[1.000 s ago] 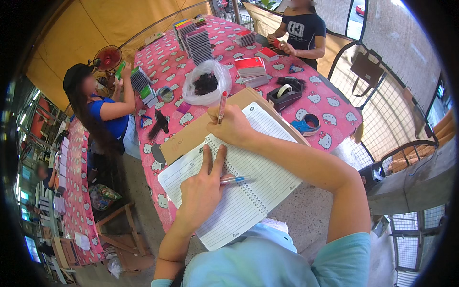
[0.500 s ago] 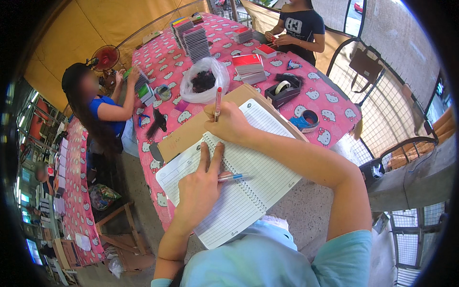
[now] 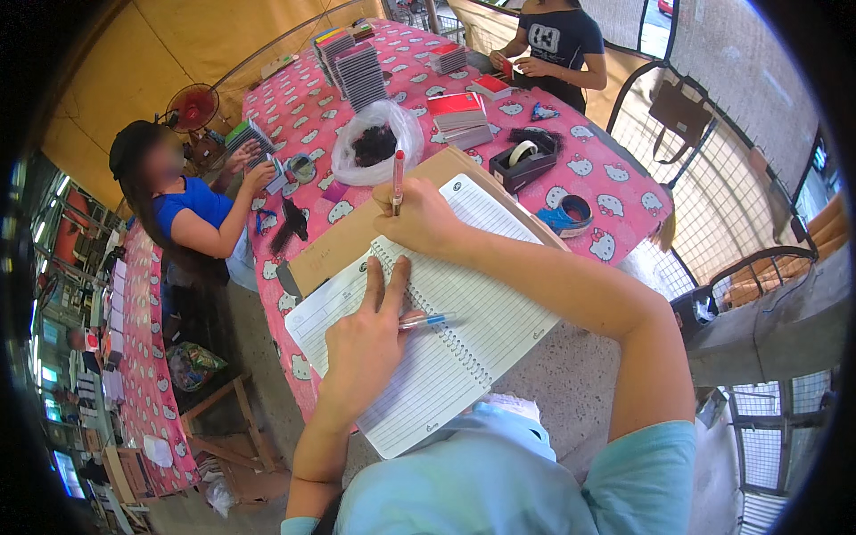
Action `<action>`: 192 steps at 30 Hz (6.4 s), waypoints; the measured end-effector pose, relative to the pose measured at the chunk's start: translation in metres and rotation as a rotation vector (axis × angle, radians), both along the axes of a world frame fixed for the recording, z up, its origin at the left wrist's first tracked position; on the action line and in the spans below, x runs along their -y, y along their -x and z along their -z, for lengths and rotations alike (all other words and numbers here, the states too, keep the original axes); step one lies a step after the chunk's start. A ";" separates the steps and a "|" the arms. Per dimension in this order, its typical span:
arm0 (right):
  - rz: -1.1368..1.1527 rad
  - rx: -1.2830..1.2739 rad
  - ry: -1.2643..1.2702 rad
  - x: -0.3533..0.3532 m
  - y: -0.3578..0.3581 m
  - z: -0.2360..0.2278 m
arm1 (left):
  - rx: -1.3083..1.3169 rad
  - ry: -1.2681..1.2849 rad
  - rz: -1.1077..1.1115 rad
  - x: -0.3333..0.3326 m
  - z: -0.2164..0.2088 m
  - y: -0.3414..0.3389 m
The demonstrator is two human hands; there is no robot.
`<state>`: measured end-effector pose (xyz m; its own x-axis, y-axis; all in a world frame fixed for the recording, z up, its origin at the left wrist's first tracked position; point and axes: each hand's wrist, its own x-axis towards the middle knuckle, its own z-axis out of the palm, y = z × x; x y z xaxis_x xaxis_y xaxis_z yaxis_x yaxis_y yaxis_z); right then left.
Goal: The person tapes a cardboard box closed using a tape dispenser, writes on the top of the box with a marker, and then records information in a notebook.
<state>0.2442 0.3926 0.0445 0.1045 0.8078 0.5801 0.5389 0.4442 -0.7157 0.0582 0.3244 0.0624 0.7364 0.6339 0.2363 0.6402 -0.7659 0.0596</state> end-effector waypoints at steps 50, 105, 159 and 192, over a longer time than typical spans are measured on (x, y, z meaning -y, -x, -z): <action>-0.268 -1.114 0.348 -0.011 -0.055 -0.021 | -0.034 0.117 -0.058 0.003 -0.007 -0.003; -0.008 -0.041 0.071 -0.001 -0.032 0.000 | -0.059 0.103 -0.072 0.004 -0.009 -0.006; 0.057 0.007 0.056 -0.004 -0.040 0.001 | -0.040 0.097 -0.069 0.004 -0.008 -0.005; -0.587 -0.046 0.239 0.059 -0.031 -0.107 | 1.238 1.067 0.216 -0.031 -0.078 0.025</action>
